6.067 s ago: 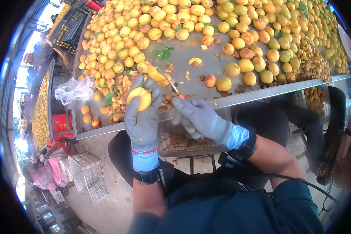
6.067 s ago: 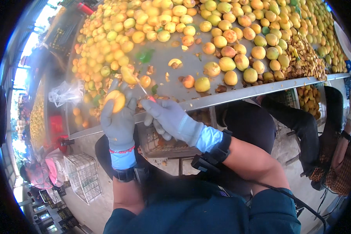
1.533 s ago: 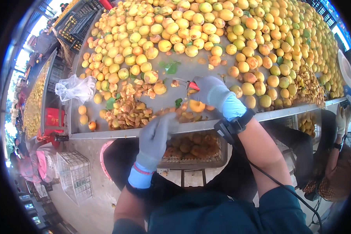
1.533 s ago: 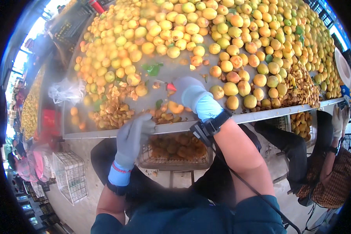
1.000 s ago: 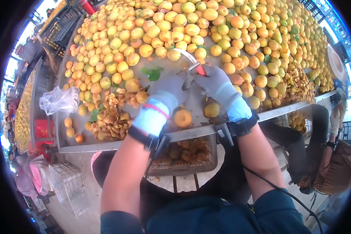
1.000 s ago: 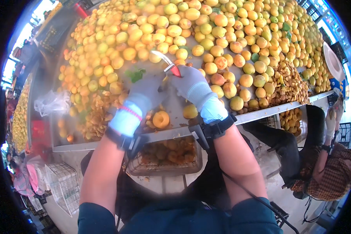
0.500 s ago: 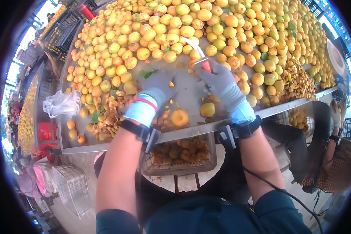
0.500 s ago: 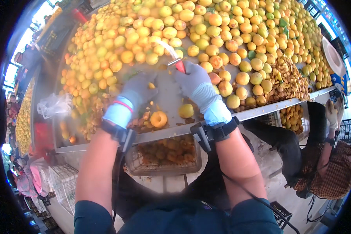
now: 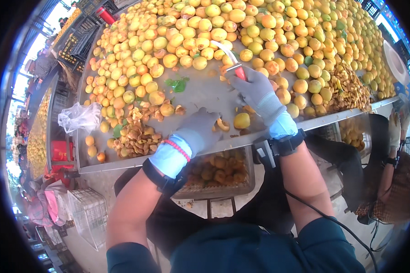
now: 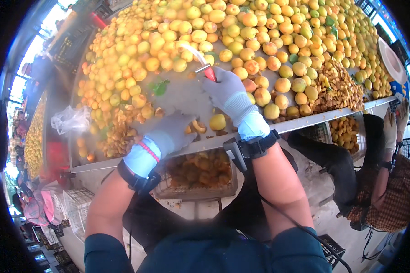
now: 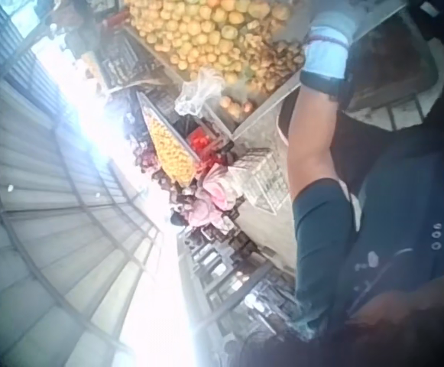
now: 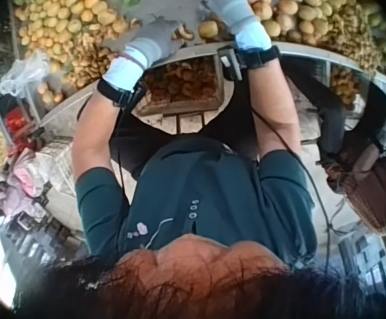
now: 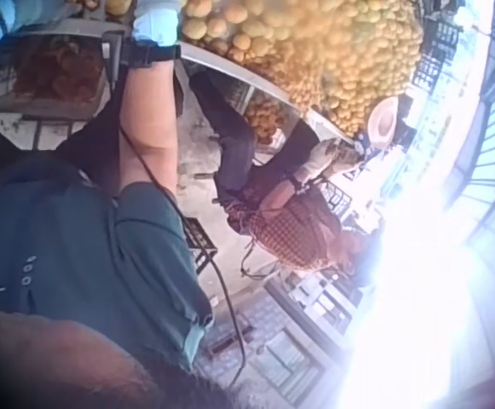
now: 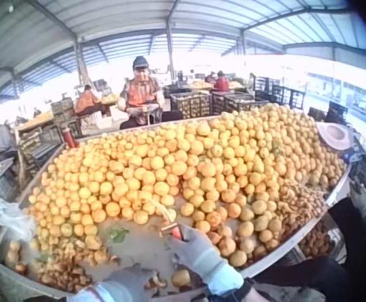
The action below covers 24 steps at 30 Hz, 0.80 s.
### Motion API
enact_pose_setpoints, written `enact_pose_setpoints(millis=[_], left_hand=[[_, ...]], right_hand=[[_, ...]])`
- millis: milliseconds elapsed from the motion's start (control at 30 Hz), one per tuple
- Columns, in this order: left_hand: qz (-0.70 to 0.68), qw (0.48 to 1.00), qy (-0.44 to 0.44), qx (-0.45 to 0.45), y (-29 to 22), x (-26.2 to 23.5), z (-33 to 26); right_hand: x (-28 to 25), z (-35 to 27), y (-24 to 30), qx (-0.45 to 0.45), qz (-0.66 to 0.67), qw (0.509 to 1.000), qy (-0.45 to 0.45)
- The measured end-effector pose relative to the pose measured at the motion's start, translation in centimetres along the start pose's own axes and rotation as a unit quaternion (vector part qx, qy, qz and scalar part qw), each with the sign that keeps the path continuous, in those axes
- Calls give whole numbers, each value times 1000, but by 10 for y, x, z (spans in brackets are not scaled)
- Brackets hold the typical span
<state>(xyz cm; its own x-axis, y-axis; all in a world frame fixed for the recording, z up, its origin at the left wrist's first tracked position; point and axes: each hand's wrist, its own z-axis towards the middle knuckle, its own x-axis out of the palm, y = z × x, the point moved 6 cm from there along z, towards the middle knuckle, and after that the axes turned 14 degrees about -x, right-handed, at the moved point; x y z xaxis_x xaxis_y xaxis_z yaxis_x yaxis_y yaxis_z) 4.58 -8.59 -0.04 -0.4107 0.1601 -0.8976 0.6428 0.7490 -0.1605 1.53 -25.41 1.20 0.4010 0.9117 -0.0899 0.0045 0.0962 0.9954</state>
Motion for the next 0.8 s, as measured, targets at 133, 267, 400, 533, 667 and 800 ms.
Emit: enact_pose_setpoints(millis=[133,267,400,533,667,800], left_hand=[[-13,999,-27,-20,4,5,15],[-282,958,-39,14,31,-5,8],[-552,830,83,-9,37,-10,-5],[-578,814,54,28,41,-23,-30],[-654,754,15,58,53,-26,-49],[-684,729,-30,15,63,-27,-68]], right_hand=[[0,3,-10,-39,-15,999,-3],[3,0,-9,-25,-93,994,43],[19,-12,5,-92,-270,946,156],[47,-27,9,-93,-444,866,211],[77,-29,2,-83,-506,818,260],[97,-33,-4,-54,-524,803,279]])
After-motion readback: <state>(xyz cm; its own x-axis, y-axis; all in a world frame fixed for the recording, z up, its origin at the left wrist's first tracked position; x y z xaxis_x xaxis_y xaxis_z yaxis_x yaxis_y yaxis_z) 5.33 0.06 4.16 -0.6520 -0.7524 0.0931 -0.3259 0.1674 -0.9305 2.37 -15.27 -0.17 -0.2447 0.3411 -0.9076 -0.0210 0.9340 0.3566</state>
